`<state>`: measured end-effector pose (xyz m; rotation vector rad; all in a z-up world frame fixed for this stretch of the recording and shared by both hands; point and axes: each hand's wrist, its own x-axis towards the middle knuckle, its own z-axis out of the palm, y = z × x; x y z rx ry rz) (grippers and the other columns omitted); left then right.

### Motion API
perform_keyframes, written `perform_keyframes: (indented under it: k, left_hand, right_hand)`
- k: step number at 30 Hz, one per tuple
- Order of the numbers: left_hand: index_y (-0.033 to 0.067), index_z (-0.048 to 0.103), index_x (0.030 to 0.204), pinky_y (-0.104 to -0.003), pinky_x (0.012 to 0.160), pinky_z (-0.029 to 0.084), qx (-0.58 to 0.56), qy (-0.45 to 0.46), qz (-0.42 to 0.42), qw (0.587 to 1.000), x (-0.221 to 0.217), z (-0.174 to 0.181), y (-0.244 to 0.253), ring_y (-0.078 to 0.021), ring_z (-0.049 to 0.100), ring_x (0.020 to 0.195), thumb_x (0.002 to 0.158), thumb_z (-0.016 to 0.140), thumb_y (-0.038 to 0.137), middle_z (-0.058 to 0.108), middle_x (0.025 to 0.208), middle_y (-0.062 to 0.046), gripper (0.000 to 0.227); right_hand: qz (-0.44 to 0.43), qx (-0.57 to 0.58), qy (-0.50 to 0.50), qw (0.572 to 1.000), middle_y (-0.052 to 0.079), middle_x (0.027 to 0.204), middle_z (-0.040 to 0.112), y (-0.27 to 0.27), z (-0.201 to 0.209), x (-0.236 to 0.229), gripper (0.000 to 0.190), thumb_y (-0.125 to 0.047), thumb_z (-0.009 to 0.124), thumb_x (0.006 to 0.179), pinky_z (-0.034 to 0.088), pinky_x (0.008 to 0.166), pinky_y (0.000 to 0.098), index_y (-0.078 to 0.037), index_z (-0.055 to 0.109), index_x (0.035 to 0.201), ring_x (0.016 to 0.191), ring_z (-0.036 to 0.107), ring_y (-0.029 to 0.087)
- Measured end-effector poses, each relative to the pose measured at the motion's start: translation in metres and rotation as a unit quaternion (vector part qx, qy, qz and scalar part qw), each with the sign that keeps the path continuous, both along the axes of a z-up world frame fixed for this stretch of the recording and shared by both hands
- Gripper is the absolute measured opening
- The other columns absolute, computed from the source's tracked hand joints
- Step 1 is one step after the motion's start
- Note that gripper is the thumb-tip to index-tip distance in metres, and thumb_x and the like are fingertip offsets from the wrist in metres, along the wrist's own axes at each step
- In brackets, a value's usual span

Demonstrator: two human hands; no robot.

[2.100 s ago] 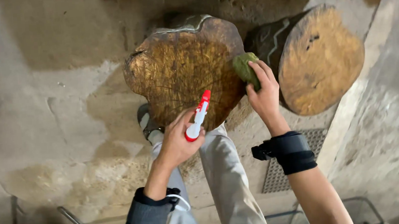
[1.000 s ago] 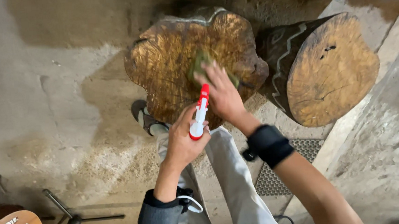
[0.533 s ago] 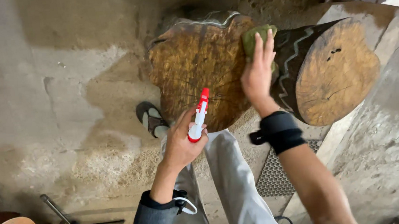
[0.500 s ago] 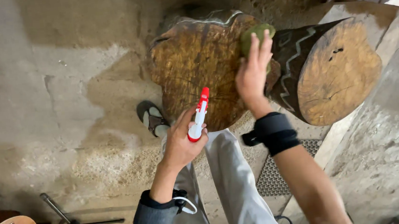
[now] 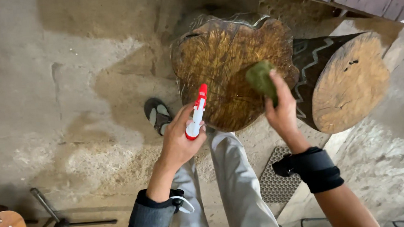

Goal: The person sprays a cleaning solution onto a wooden table and several small stools, then wipes each surface with a cloth. The person moves between items, repeating the spray-and-wipe sequence on each piece of furniture.

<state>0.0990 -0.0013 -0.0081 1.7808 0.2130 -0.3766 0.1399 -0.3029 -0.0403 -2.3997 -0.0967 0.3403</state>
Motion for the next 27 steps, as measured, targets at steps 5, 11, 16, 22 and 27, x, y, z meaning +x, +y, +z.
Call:
perform_keyframes:
  k: [5, 11, 16, 22, 27]
  left_hand:
    - [0.0026, 0.055, 0.135, -0.036, 0.074, 0.061, -0.003, 0.003, 0.008, 1.0, -0.004, -0.004, 0.0, -0.0257, 0.078, 0.088, 0.084, 0.072, 0.007, 0.071, 0.112, -0.014, 0.054]
    - [0.0035, 0.054, 0.135, -0.038, 0.075, 0.06, 0.012, 0.009, 0.001, 1.0, -0.006, 0.002, 0.001, -0.0273, 0.076, 0.087, 0.086, 0.073, 0.008, 0.071, 0.105, -0.012, 0.053]
    - [0.0024, 0.052, 0.138, -0.036, 0.078, 0.061, 0.013, 0.009, 0.017, 1.0, -0.006, 0.005, 0.005, -0.0242, 0.078, 0.093, 0.084, 0.074, 0.009, 0.071, 0.118, -0.013, 0.059]
    - [0.0001, 0.053, 0.138, -0.037, 0.078, 0.061, 0.035, 0.008, 0.02, 0.999, -0.008, 0.005, 0.001, -0.0238, 0.077, 0.096, 0.082, 0.074, 0.007, 0.069, 0.12, -0.013, 0.06]
    - [-0.0017, 0.051, 0.137, -0.034, 0.077, 0.063, 0.006, 0.018, 0.027, 0.999, -0.01, 0.008, -0.003, -0.0221, 0.079, 0.097, 0.084, 0.072, 0.007, 0.066, 0.127, -0.015, 0.058]
  right_hand:
    - [-0.018, -0.012, -0.079, 0.997, 0.024, 0.15, 0.056, 0.0, -0.015, 0.039, 0.065, 0.013, 0.059, 0.089, 0.043, 0.121, 0.0452, -0.003, 0.049, 0.151, 0.143, 0.054, 0.039]
    - [-0.067, -0.014, -0.1, 0.993, 0.02, 0.158, 0.051, 0.05, -0.069, 0.093, 0.068, 0.013, 0.061, 0.095, 0.042, 0.123, 0.0494, -0.007, 0.044, 0.157, 0.146, 0.052, 0.04]
    - [-0.027, 0.009, -0.076, 0.997, 0.026, 0.166, 0.032, 0.142, -0.065, 0.084, 0.074, 0.017, 0.049, 0.088, 0.044, 0.114, 0.0459, -0.008, 0.04, 0.157, 0.148, 0.039, 0.047]
    - [0.294, 0.064, -0.038, 0.953, 0.019, 0.155, 0.042, 0.112, -0.036, 0.014, 0.067, -0.01, 0.068, 0.08, 0.032, 0.119, 0.0516, -0.008, 0.052, 0.144, 0.145, 0.04, 0.046]
    - [0.228, -0.191, -0.081, 0.951, 0.019, 0.165, 0.04, -0.002, -0.095, 0.006, 0.068, 0.024, 0.042, 0.095, 0.046, 0.11, 0.0391, -0.005, 0.046, 0.157, 0.15, 0.044, 0.037]
